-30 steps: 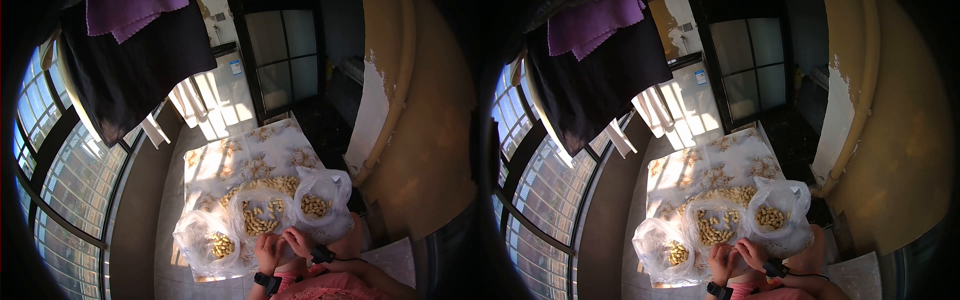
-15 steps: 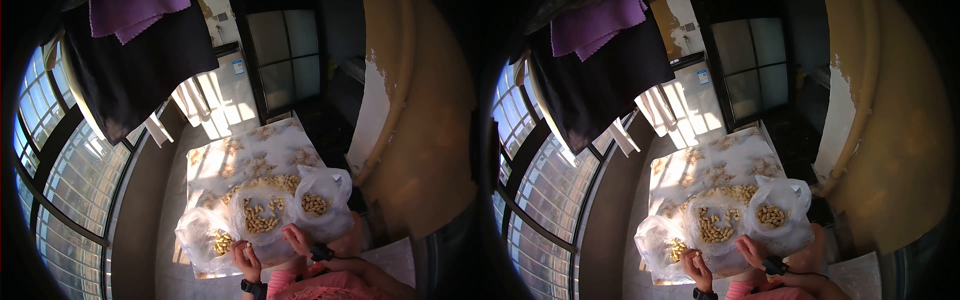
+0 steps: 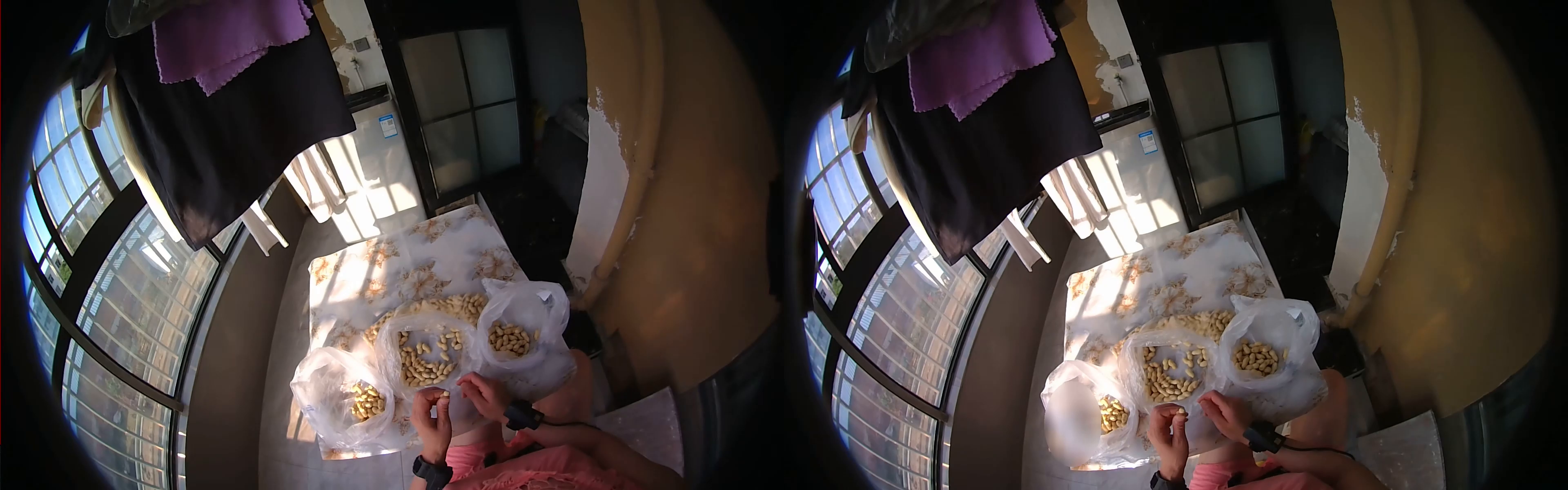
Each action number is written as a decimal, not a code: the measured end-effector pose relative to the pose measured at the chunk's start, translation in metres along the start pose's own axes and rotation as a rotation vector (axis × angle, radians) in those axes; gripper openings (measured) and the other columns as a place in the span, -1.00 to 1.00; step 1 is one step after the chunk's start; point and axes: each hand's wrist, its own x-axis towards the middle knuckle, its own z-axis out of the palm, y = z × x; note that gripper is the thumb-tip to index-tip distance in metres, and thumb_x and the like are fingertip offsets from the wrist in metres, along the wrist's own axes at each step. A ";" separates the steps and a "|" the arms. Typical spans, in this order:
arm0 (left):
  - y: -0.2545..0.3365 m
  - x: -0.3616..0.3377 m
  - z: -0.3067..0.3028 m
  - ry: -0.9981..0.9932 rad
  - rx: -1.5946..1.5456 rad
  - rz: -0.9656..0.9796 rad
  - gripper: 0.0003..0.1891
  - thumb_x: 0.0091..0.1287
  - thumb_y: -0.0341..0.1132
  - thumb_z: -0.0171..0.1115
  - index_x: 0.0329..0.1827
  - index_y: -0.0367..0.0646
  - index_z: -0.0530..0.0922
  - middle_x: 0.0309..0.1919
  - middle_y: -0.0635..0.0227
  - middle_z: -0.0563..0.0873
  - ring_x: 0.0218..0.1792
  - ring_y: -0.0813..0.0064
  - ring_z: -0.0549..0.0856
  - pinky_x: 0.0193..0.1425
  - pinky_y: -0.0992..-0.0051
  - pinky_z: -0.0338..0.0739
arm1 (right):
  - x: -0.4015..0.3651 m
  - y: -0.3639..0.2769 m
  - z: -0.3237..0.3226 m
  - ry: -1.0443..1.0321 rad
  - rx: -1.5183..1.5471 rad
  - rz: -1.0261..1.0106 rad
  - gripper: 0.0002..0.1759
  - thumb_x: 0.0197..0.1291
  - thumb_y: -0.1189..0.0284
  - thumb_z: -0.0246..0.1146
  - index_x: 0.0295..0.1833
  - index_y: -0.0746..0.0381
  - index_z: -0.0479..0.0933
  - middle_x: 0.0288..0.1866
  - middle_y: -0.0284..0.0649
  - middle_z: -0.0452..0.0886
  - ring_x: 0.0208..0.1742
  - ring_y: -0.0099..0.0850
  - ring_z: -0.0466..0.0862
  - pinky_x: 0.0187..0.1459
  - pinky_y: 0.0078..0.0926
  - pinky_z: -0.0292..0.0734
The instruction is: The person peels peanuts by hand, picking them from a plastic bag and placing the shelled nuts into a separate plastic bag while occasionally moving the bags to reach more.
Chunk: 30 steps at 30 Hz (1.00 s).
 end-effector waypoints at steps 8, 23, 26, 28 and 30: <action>0.008 0.007 -0.010 0.062 0.047 0.092 -0.75 0.16 -0.49 0.52 -0.24 -0.23 0.55 -0.20 0.23 0.72 -0.26 0.39 0.69 -0.12 0.48 0.60 | -0.001 -0.003 0.003 -0.003 -0.011 0.048 -0.82 0.51 0.37 0.08 0.04 0.17 0.55 -0.39 -0.27 0.67 -0.36 -0.41 0.70 -0.29 -0.45 0.56; 0.042 0.018 -0.037 0.254 -0.163 0.019 -0.78 0.59 -0.28 0.08 0.09 -0.26 0.50 -0.27 0.30 0.66 -0.22 0.51 0.63 -0.06 0.48 0.52 | -0.001 0.005 0.004 -0.006 -0.036 0.012 -0.82 0.51 0.37 0.08 0.02 0.21 0.54 -0.37 -0.25 0.70 -0.37 -0.40 0.72 -0.30 -0.45 0.56; 0.035 0.014 -0.036 0.227 -0.095 0.055 -0.76 0.60 -0.23 0.07 0.07 -0.24 0.48 -0.28 0.29 0.65 -0.24 0.51 0.63 -0.07 0.48 0.52 | -0.001 0.003 0.003 -0.002 -0.025 0.014 -0.81 0.51 0.37 0.09 0.03 0.20 0.55 -0.37 -0.26 0.71 -0.37 -0.40 0.72 -0.30 -0.45 0.56; 0.033 0.013 -0.033 0.212 -0.168 0.059 -0.77 0.59 -0.23 0.10 0.04 -0.23 0.44 -0.29 0.29 0.65 -0.24 0.50 0.63 -0.06 0.47 0.53 | -0.001 0.009 0.005 0.004 -0.020 0.000 -0.81 0.51 0.37 0.09 0.03 0.20 0.56 -0.37 -0.26 0.71 -0.37 -0.40 0.72 -0.31 -0.45 0.56; 0.031 0.012 -0.034 0.224 -0.178 0.044 -0.78 0.57 -0.23 0.13 0.00 -0.23 0.44 -0.26 0.25 0.66 -0.22 0.47 0.65 -0.05 0.47 0.53 | -0.001 0.009 0.005 0.009 -0.015 -0.015 -0.81 0.51 0.37 0.09 0.04 0.20 0.56 -0.37 -0.26 0.71 -0.37 -0.40 0.72 -0.31 -0.45 0.56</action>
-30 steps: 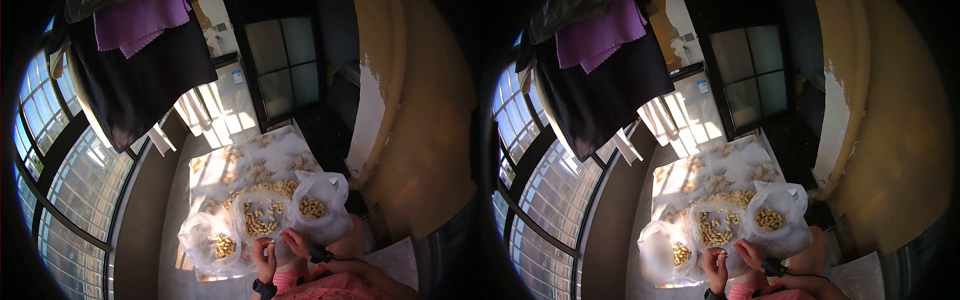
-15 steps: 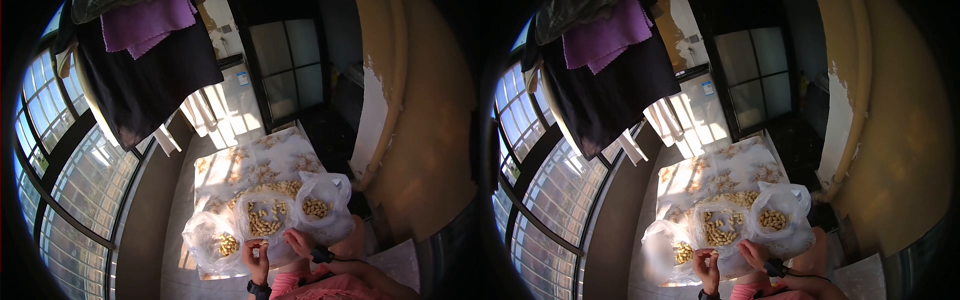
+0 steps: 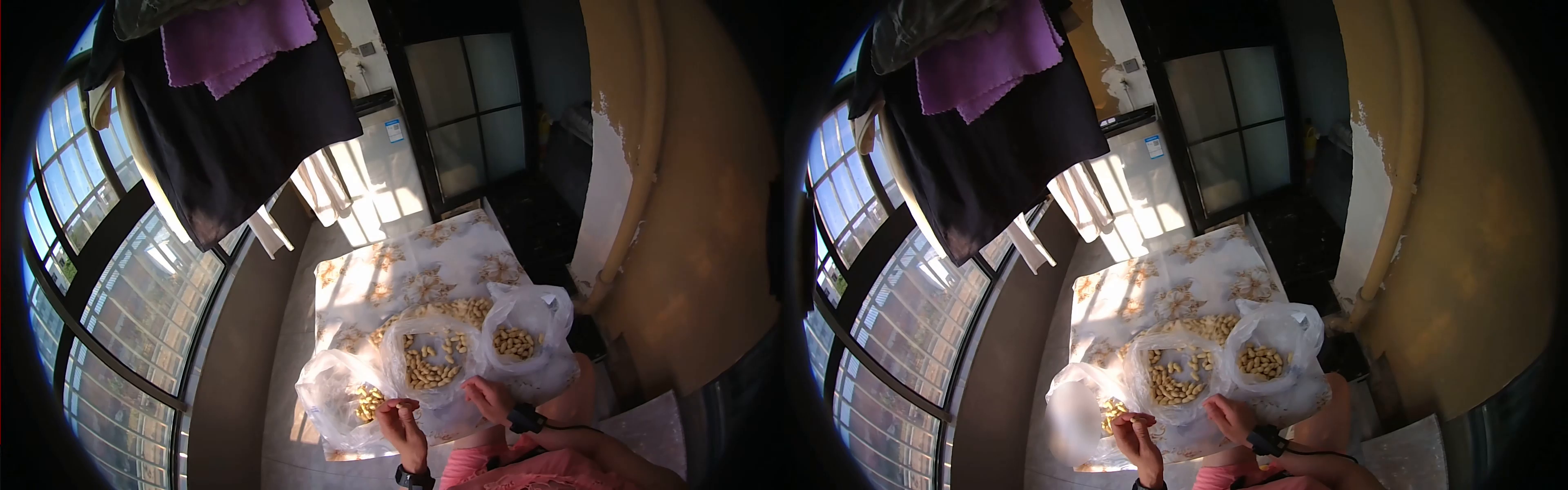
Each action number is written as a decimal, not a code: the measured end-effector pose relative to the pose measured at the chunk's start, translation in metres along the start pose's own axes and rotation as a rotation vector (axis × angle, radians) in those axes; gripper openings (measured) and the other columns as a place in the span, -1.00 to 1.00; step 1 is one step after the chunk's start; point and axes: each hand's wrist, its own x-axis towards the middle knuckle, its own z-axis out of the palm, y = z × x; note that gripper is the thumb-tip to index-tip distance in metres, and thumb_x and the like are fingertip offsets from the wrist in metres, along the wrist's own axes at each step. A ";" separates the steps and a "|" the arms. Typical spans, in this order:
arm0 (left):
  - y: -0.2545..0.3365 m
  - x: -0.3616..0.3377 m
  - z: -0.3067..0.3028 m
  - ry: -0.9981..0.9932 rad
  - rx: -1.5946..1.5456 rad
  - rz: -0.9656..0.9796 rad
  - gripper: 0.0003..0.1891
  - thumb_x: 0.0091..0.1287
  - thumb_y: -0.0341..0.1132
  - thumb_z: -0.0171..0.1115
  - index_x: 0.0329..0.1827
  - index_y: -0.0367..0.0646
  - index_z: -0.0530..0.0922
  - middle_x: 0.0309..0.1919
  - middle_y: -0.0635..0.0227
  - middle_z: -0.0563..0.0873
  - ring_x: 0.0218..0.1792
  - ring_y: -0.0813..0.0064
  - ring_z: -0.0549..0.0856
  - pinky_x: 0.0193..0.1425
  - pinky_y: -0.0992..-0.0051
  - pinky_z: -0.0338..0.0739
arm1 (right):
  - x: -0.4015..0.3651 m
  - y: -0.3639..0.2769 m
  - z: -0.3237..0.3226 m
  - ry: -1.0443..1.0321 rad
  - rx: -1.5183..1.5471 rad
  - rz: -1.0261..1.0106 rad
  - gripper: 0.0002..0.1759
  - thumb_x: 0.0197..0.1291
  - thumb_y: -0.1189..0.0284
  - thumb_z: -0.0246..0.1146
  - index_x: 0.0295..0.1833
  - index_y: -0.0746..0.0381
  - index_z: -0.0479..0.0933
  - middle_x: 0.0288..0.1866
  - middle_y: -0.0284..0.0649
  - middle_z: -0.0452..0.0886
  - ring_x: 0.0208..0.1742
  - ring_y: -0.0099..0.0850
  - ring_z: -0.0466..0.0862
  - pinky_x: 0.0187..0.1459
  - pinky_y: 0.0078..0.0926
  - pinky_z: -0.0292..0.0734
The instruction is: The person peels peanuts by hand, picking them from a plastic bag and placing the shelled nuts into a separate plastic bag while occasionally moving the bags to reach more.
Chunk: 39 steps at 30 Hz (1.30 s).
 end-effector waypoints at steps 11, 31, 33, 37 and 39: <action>0.007 0.018 -0.036 0.141 0.266 0.126 -0.76 0.38 -0.30 0.37 -0.19 -0.22 0.47 -0.17 0.20 0.66 -0.16 0.41 0.61 -0.04 0.45 0.48 | 0.000 -0.006 -0.002 -0.022 -0.017 0.029 -0.82 0.50 0.38 0.10 0.04 0.20 0.56 -0.38 -0.26 0.72 -0.40 -0.41 0.72 -0.33 -0.46 0.56; -0.012 0.033 -0.063 0.203 0.535 0.100 -0.97 0.37 -0.50 0.20 -0.22 -0.28 0.56 -0.30 0.28 0.73 -0.31 0.51 0.66 -0.19 0.51 0.54 | 0.002 -0.009 -0.002 0.001 0.041 0.021 -0.86 0.43 0.38 0.23 -0.06 0.22 0.54 -0.43 -0.16 0.65 -0.45 -0.25 0.68 -0.40 -0.38 0.50; -0.013 0.033 -0.064 0.192 0.573 0.115 -0.98 0.35 -0.52 0.21 -0.24 -0.29 0.57 -0.31 0.28 0.74 -0.33 0.50 0.67 -0.21 0.51 0.54 | 0.002 -0.008 -0.001 0.006 0.043 0.017 -0.86 0.42 0.37 0.23 -0.06 0.22 0.54 -0.43 -0.16 0.64 -0.45 -0.26 0.68 -0.41 -0.39 0.49; -0.013 0.032 -0.064 0.185 0.617 0.089 -0.96 0.30 -0.51 0.26 -0.24 -0.29 0.61 -0.32 0.27 0.74 -0.38 0.49 0.66 -0.25 0.50 0.55 | 0.002 -0.009 0.000 0.013 0.020 0.020 -0.86 0.42 0.37 0.24 -0.05 0.21 0.55 -0.43 -0.17 0.64 -0.46 -0.26 0.67 -0.41 -0.39 0.49; -0.014 0.031 -0.065 0.182 0.616 0.087 -0.95 0.29 -0.50 0.28 -0.24 -0.28 0.61 -0.33 0.27 0.74 -0.39 0.48 0.66 -0.26 0.49 0.55 | 0.002 -0.009 -0.001 0.020 0.030 0.016 -0.86 0.42 0.37 0.24 -0.05 0.20 0.55 -0.43 -0.17 0.64 -0.46 -0.26 0.67 -0.41 -0.39 0.49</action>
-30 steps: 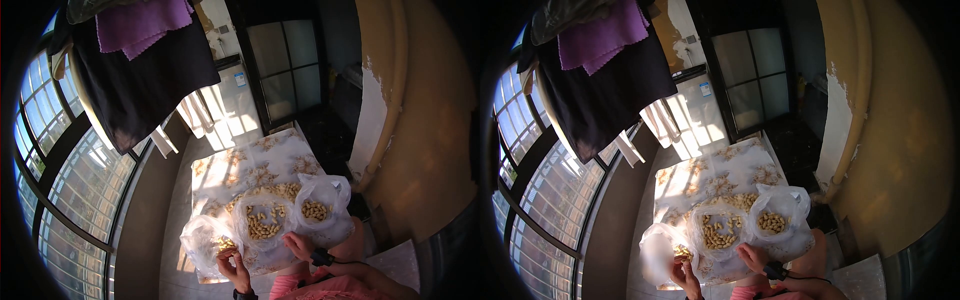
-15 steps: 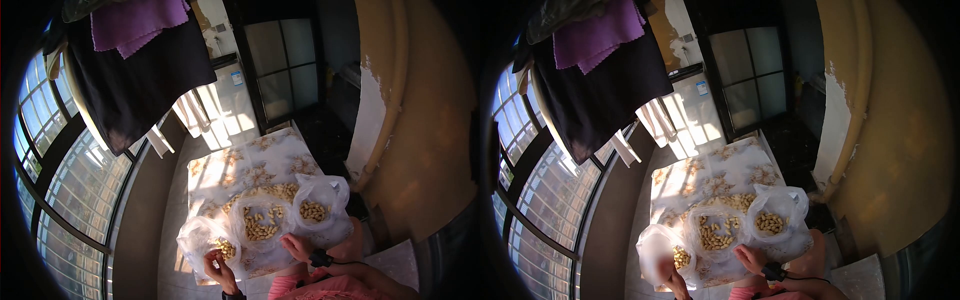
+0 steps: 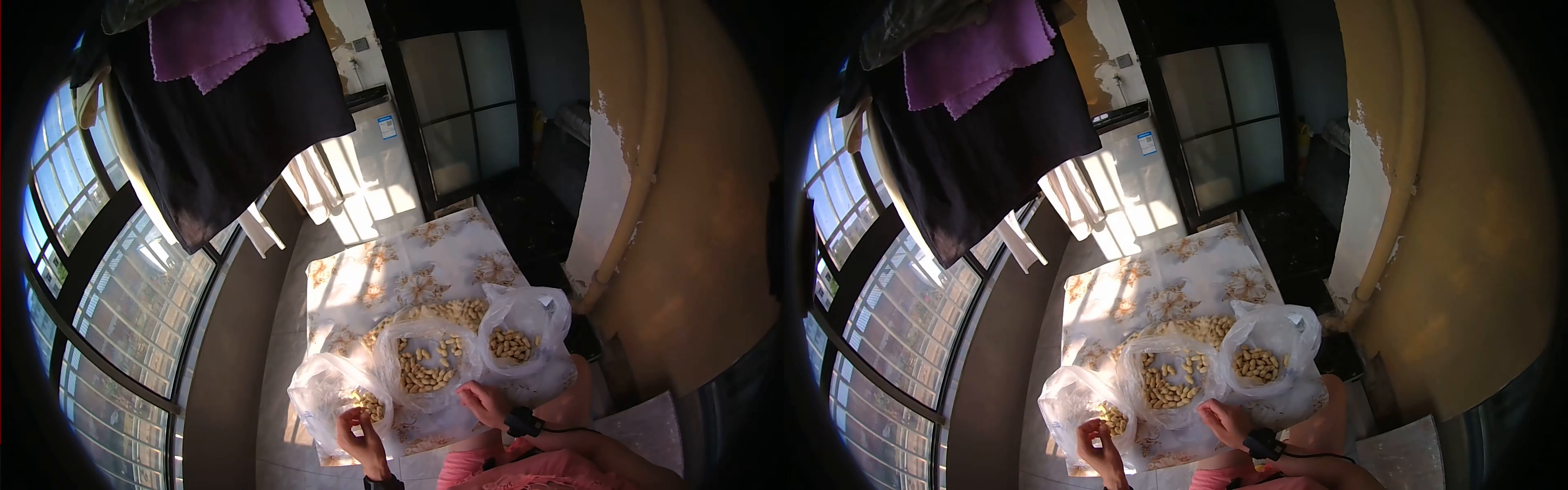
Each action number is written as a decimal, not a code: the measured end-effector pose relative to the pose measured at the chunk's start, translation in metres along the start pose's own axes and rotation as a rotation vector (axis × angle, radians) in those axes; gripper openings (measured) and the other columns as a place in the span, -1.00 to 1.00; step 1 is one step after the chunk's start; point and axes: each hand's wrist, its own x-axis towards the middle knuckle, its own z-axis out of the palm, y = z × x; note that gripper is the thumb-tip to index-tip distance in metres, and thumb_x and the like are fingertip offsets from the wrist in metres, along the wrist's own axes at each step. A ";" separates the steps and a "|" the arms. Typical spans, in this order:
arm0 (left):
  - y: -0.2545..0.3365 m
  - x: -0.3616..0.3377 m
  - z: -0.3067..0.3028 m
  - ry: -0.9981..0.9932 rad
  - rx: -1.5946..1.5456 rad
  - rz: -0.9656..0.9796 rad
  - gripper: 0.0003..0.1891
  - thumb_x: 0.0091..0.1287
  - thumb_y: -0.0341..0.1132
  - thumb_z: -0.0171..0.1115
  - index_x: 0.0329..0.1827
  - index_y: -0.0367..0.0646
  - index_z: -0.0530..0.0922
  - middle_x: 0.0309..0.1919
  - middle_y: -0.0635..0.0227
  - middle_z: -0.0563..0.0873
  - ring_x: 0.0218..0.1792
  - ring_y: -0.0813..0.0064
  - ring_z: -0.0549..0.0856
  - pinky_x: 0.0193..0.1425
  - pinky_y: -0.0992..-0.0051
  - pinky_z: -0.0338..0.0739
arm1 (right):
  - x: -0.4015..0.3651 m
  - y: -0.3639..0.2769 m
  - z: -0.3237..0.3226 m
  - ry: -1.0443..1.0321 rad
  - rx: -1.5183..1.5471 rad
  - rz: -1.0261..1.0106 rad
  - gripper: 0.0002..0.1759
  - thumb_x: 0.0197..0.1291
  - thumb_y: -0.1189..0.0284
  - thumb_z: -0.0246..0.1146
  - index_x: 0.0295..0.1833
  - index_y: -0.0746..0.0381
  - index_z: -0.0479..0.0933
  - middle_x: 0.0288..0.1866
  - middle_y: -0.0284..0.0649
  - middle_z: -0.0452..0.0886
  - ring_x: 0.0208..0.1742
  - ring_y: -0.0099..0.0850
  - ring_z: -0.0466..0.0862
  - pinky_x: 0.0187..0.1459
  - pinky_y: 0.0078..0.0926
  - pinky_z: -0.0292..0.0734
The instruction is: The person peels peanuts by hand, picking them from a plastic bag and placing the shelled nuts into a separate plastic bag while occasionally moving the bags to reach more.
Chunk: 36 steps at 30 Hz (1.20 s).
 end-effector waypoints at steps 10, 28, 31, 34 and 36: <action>-0.006 -0.002 0.001 0.006 0.008 -0.003 -0.91 0.26 -0.49 0.32 -0.23 -0.30 0.62 -0.37 0.28 0.71 -0.39 0.46 0.66 -0.31 0.47 0.55 | -0.002 0.009 0.001 -0.048 -0.070 0.014 -0.83 0.47 0.39 0.16 0.03 0.20 0.57 -0.35 -0.26 0.73 -0.34 -0.41 0.76 -0.29 -0.45 0.58; -0.008 0.020 -0.013 -0.291 0.255 -0.094 -0.78 0.17 -0.48 0.38 -0.11 -0.20 0.64 -0.19 0.23 0.69 -0.35 0.33 0.73 -0.20 0.38 0.58 | 0.000 -0.002 -0.001 -0.011 0.006 0.015 -0.85 0.43 0.35 0.24 -0.06 0.20 0.55 -0.42 -0.21 0.64 -0.43 -0.31 0.67 -0.39 -0.41 0.50; 0.006 0.020 -0.011 -0.200 0.239 -0.012 -0.71 0.18 -0.49 0.37 -0.02 -0.21 0.60 -0.05 0.21 0.64 -0.28 0.34 0.71 -0.19 0.39 0.59 | 0.000 -0.003 -0.002 -0.021 0.007 0.027 -0.85 0.42 0.36 0.24 -0.05 0.21 0.55 -0.42 -0.20 0.64 -0.43 -0.32 0.67 -0.38 -0.41 0.50; 0.020 0.015 -0.002 -0.157 0.139 0.057 -0.69 0.19 -0.51 0.36 0.01 -0.21 0.58 -0.02 0.20 0.61 -0.21 0.33 0.69 -0.17 0.39 0.58 | -0.001 0.000 0.000 -0.019 0.017 0.034 -0.85 0.42 0.37 0.24 -0.04 0.21 0.55 -0.42 -0.19 0.64 -0.43 -0.31 0.67 -0.38 -0.41 0.50; 0.033 0.007 0.008 -0.181 0.049 0.094 -0.68 0.20 -0.52 0.37 0.02 -0.19 0.58 -0.03 0.20 0.62 -0.18 0.32 0.68 -0.14 0.37 0.58 | -0.001 0.000 0.000 -0.016 0.023 0.035 -0.85 0.42 0.37 0.25 -0.04 0.21 0.55 -0.42 -0.18 0.65 -0.42 -0.30 0.68 -0.37 -0.40 0.51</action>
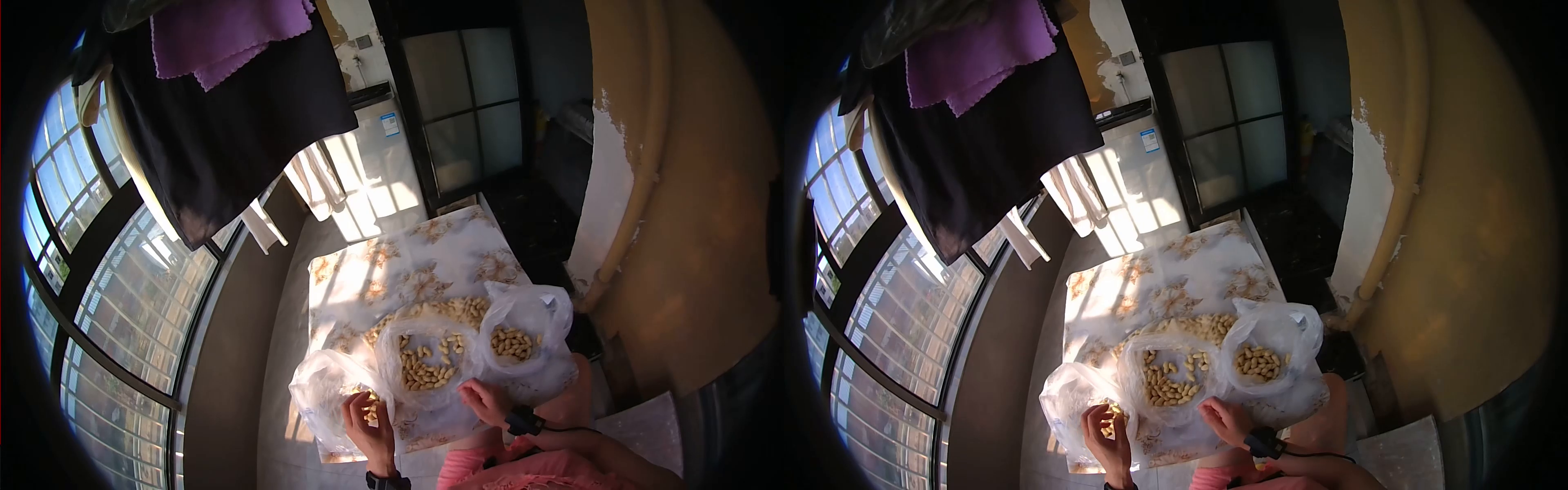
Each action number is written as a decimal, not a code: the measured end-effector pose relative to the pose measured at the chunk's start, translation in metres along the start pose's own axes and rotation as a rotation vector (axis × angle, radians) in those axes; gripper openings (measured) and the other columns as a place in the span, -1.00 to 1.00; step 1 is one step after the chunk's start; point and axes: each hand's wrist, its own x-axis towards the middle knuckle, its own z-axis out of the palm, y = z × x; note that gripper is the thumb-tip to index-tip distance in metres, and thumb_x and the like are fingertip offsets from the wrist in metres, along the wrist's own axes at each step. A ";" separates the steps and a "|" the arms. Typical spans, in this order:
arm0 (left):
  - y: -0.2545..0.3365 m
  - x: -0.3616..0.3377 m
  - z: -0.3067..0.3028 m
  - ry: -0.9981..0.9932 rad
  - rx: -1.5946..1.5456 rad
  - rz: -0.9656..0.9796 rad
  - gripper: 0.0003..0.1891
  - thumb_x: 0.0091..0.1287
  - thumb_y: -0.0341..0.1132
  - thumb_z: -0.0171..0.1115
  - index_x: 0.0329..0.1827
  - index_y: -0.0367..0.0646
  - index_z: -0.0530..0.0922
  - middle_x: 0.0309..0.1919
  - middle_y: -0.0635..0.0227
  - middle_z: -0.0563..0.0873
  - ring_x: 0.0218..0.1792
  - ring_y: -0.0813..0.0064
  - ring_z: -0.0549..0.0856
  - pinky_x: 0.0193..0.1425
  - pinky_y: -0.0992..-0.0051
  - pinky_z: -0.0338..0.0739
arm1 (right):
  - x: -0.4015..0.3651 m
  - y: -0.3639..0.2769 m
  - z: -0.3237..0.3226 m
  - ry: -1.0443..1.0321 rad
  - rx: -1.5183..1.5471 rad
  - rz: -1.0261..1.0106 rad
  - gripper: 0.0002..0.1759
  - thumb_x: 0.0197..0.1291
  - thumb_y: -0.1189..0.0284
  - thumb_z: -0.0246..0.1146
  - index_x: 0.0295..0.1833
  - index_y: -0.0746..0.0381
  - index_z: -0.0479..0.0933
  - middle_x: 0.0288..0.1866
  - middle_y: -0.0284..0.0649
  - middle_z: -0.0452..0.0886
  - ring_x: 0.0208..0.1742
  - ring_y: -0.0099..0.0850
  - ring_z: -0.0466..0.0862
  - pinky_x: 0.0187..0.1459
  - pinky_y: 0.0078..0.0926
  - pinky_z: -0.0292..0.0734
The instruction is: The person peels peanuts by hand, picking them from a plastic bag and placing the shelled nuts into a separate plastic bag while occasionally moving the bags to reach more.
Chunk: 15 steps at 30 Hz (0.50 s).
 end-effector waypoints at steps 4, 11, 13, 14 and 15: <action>0.021 -0.015 0.026 -0.118 -0.074 0.102 -0.66 0.18 -0.51 0.42 0.02 -0.17 0.59 -0.02 0.19 0.64 -0.11 0.24 0.68 -0.10 0.34 0.60 | 0.001 -0.005 -0.001 0.010 -0.012 -0.005 -0.85 0.42 0.37 0.24 -0.04 0.22 0.55 -0.40 -0.15 0.66 -0.39 -0.23 0.70 -0.36 -0.37 0.53; 0.034 -0.031 0.061 -0.287 -0.146 0.159 -0.71 0.22 -0.46 0.42 -0.01 -0.18 0.62 -0.06 0.15 0.66 -0.05 0.09 0.69 0.00 0.26 0.61 | 0.002 -0.007 -0.003 0.012 -0.044 -0.036 -0.85 0.43 0.36 0.21 -0.05 0.21 0.55 -0.39 -0.13 0.67 -0.37 -0.14 0.71 -0.34 -0.29 0.55; 0.033 -0.032 0.068 -0.303 -0.152 0.152 -0.72 0.22 -0.45 0.41 -0.01 -0.18 0.62 -0.06 0.14 0.66 -0.04 0.07 0.69 0.02 0.25 0.60 | 0.003 -0.009 -0.004 0.012 -0.035 -0.033 -0.85 0.43 0.36 0.21 -0.05 0.21 0.55 -0.39 -0.13 0.67 -0.37 -0.13 0.71 -0.34 -0.29 0.55; 0.032 -0.031 0.070 -0.302 -0.152 0.152 -0.72 0.22 -0.45 0.41 -0.01 -0.18 0.62 -0.06 0.14 0.66 -0.04 0.07 0.69 0.02 0.25 0.60 | 0.003 -0.010 -0.004 0.015 -0.027 -0.027 -0.86 0.43 0.37 0.21 -0.05 0.21 0.55 -0.39 -0.13 0.67 -0.37 -0.13 0.71 -0.34 -0.28 0.55; 0.031 -0.031 0.072 -0.302 -0.153 0.163 -0.72 0.22 -0.45 0.41 -0.01 -0.18 0.62 -0.06 0.14 0.66 -0.04 0.07 0.69 0.02 0.25 0.59 | 0.003 -0.010 -0.004 0.015 -0.026 -0.027 -0.86 0.43 0.37 0.21 -0.05 0.21 0.55 -0.39 -0.13 0.67 -0.37 -0.13 0.71 -0.34 -0.28 0.55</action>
